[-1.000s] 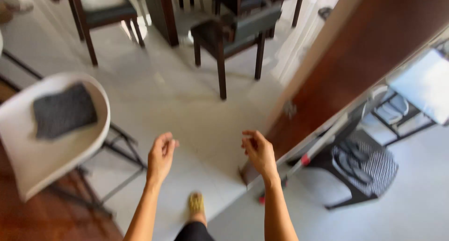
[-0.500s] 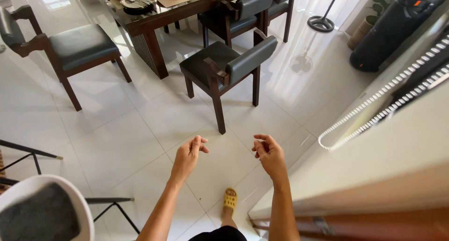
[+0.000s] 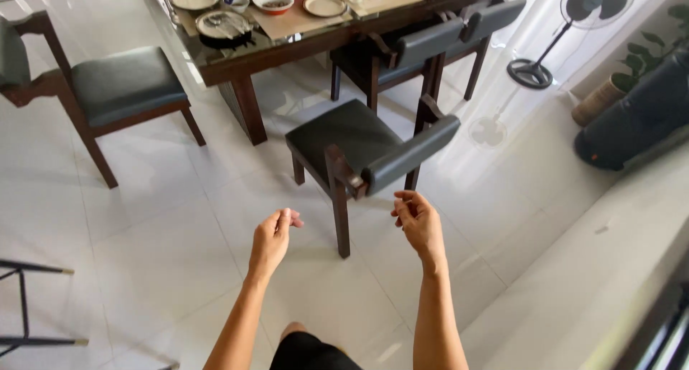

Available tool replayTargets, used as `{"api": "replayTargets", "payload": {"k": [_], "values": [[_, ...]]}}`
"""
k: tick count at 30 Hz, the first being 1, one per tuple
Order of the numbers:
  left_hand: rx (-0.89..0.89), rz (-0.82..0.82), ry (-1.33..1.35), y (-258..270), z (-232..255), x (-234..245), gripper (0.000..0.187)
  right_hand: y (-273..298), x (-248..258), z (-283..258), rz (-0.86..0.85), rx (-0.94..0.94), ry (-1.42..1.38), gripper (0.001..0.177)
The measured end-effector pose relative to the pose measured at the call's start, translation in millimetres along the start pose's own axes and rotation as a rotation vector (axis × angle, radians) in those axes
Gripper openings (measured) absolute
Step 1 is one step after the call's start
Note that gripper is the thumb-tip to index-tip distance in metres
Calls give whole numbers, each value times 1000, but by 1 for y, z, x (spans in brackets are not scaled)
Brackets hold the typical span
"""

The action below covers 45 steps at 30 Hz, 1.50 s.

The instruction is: Clearing dishes, cups, and food containers from a dining table and putting them away in the kitchen or refrigerator.

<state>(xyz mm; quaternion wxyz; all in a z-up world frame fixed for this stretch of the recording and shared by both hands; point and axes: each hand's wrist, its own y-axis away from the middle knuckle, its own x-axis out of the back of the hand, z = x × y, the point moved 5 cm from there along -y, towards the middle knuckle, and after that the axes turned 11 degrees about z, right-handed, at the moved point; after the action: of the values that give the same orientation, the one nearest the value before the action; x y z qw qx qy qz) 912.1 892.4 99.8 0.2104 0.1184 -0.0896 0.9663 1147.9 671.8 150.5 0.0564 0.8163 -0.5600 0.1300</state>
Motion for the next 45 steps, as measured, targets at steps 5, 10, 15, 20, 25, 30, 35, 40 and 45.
{"api": "replayTargets", "payload": {"k": [5, 10, 15, 20, 25, 30, 35, 40, 45], "values": [[77, 85, -52, -109, -8, -16, 41, -94, -65, -2, -35, -4, 15, 23], [58, 142, -5, -241, -27, -9, 46, -193, -166, -25, -76, 34, 13, 24], [19, 194, -42, -385, -66, 16, 53, -292, -289, -52, -99, 109, -49, 26], [78, 233, -67, -481, -86, 46, 55, -361, -396, -53, -152, 112, -37, 28], [143, 258, -33, -574, -117, 72, 60, -447, -507, -62, -199, 104, 17, 31], [232, 285, -161, -684, -145, 91, 72, -542, -627, -63, -266, 143, -2, 34], [283, 271, -162, -810, -212, 86, 81, -638, -734, -82, -263, 196, 74, 35], [380, 174, 0, -884, -247, 68, 92, -689, -803, -68, -296, 229, 200, 31], [423, 98, -186, -973, -293, 52, 95, -727, -867, -46, -363, 168, 237, 26]]}}
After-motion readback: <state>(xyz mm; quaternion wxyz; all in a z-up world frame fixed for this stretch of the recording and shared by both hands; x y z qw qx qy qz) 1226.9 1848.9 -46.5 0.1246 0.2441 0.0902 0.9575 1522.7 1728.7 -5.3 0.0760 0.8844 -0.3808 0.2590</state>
